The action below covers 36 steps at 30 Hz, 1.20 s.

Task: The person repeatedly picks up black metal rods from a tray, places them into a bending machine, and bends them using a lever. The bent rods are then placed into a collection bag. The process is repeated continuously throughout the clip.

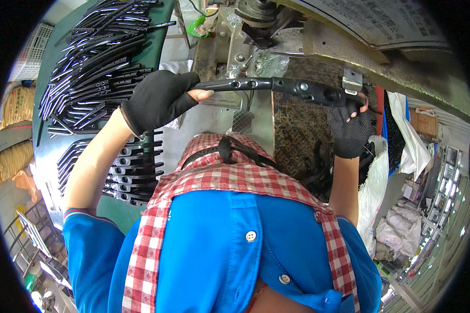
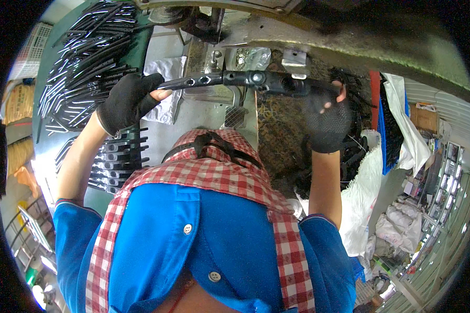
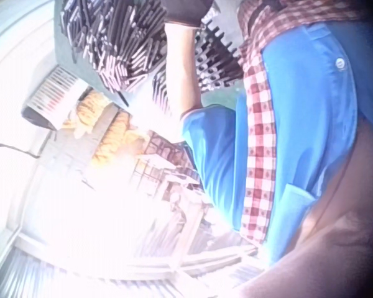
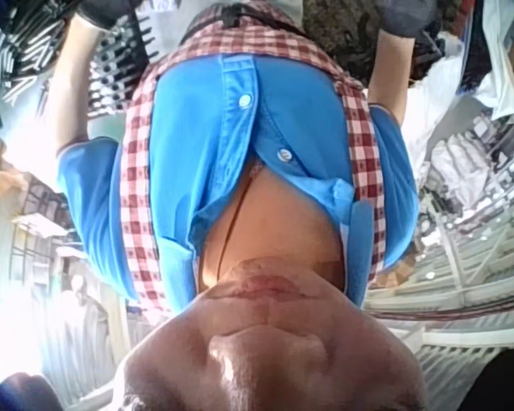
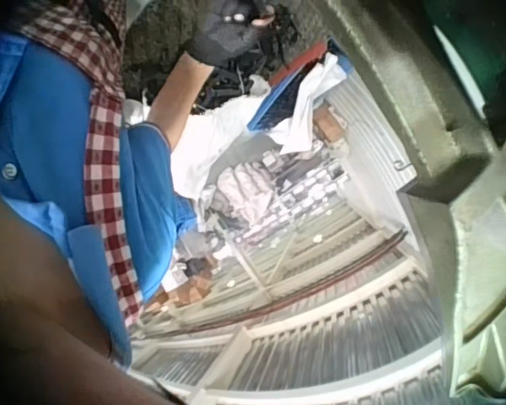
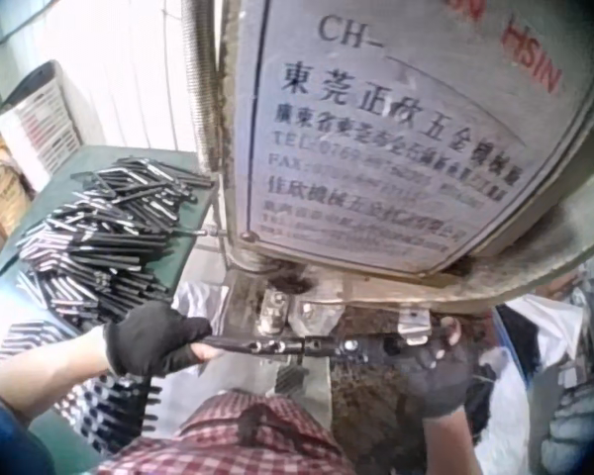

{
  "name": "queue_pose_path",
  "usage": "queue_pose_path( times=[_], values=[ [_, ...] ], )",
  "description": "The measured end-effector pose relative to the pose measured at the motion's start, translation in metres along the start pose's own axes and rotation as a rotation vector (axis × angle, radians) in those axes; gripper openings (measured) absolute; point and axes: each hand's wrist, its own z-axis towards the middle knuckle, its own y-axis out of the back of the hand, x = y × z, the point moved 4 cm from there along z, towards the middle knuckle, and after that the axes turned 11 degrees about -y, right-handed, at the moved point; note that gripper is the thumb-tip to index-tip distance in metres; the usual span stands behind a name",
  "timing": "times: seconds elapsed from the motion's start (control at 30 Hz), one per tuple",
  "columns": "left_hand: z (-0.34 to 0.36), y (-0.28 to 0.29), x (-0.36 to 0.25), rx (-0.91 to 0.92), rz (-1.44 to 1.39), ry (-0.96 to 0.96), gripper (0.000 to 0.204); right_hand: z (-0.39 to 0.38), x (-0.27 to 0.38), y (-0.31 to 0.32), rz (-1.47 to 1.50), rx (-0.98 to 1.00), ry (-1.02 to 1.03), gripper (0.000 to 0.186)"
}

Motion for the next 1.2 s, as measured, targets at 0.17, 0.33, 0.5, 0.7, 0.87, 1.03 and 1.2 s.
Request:
queue_pose_path(
  times=[0.17,0.33,0.5,0.7,0.87,1.03,1.2],
  values=[
    [-0.004,0.000,0.003,0.057,0.009,-0.015,0.043,0.001,-0.013,-0.012,-0.086,-0.058,-0.030,0.018],
    [-0.011,-0.003,0.013,0.094,0.113,-0.030,0.045,-0.001,-0.015,-0.030,-2.098,-0.769,-0.057,0.032],
    [-0.008,-0.004,0.012,0.162,0.266,-0.055,0.043,0.021,-0.052,-0.066,-2.039,-0.029,0.027,0.033],
    [0.000,0.010,0.007,0.086,0.316,-0.075,0.037,0.049,-0.055,-0.095,-2.101,0.034,-0.188,0.037],
    [-0.008,0.001,0.014,0.107,0.199,-0.074,0.036,0.058,-0.061,-0.103,-2.243,0.107,-0.105,0.034],
    [-0.006,0.003,0.013,0.117,0.215,-0.016,0.040,0.063,-0.063,-0.108,-2.348,0.163,-0.035,0.036],
    [0.002,0.003,0.012,0.117,0.251,-0.051,0.039,0.073,-0.058,-0.096,-2.211,0.269,-0.387,0.037]
  ],
)
